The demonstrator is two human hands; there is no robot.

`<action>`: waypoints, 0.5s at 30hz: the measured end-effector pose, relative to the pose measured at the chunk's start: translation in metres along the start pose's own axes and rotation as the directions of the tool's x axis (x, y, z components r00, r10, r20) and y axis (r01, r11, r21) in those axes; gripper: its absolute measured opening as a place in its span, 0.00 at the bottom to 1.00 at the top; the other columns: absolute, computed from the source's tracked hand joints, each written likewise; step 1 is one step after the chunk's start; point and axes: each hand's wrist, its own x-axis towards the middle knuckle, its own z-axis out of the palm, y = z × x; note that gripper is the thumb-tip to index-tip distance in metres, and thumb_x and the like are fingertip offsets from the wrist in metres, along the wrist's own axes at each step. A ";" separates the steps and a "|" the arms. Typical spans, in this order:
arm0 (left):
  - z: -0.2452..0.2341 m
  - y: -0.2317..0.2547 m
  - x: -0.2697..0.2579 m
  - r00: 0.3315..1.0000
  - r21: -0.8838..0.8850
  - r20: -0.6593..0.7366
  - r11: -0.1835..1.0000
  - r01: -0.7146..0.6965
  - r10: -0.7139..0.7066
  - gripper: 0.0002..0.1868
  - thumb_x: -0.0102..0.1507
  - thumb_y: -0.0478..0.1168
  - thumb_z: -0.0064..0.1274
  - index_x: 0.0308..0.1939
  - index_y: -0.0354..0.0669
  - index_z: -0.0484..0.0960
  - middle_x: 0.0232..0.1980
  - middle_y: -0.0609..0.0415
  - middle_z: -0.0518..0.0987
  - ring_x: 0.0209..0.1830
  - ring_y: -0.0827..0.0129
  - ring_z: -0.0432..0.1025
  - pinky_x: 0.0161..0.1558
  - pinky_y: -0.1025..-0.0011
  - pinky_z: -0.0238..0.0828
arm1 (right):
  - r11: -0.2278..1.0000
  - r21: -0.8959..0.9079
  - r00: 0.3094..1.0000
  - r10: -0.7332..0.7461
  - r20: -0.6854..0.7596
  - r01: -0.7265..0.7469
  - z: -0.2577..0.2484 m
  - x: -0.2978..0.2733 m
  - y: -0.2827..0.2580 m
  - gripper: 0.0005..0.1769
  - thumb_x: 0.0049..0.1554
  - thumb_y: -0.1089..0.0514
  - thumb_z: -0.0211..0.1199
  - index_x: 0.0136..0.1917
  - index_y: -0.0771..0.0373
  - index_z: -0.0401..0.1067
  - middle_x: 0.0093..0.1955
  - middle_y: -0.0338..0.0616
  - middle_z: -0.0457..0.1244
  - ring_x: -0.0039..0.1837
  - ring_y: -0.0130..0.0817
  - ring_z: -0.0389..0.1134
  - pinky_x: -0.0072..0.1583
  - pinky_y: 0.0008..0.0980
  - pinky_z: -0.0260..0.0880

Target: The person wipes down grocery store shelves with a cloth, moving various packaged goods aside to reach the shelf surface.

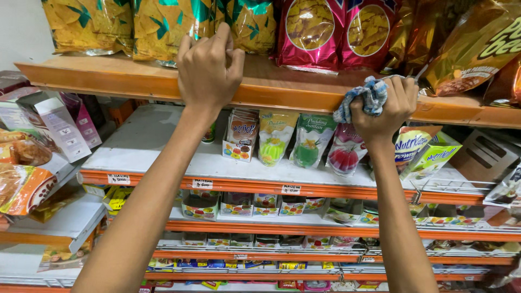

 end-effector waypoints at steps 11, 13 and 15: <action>0.008 0.002 0.001 1.000 0.048 -0.007 0.999 -0.002 0.003 0.10 0.64 0.39 0.51 0.45 0.35 0.80 0.27 0.49 0.79 0.26 0.58 0.73 0.43 0.61 0.65 | 0.987 -0.083 0.991 0.135 -0.010 -0.136 0.007 0.000 -0.013 0.31 0.63 0.34 0.53 0.47 0.67 0.73 0.51 0.53 0.60 0.59 0.52 0.59 0.61 0.52 0.58; 0.009 0.003 0.000 0.999 0.059 0.026 0.998 0.031 -0.033 0.10 0.64 0.38 0.52 0.45 0.35 0.81 0.26 0.47 0.79 0.25 0.58 0.73 0.42 0.61 0.65 | 0.979 -0.111 0.984 0.174 0.032 -0.170 0.017 0.000 -0.026 0.32 0.62 0.33 0.51 0.47 0.66 0.72 0.50 0.52 0.61 0.60 0.51 0.59 0.61 0.54 0.57; 0.009 0.003 0.000 1.000 0.065 -0.013 0.998 -0.007 0.008 0.12 0.64 0.39 0.51 0.47 0.34 0.80 0.26 0.47 0.78 0.25 0.58 0.74 0.42 0.61 0.65 | 0.969 -0.139 0.974 0.213 0.071 -0.202 0.027 0.003 -0.038 0.33 0.61 0.31 0.49 0.46 0.65 0.71 0.50 0.51 0.61 0.60 0.50 0.59 0.61 0.55 0.57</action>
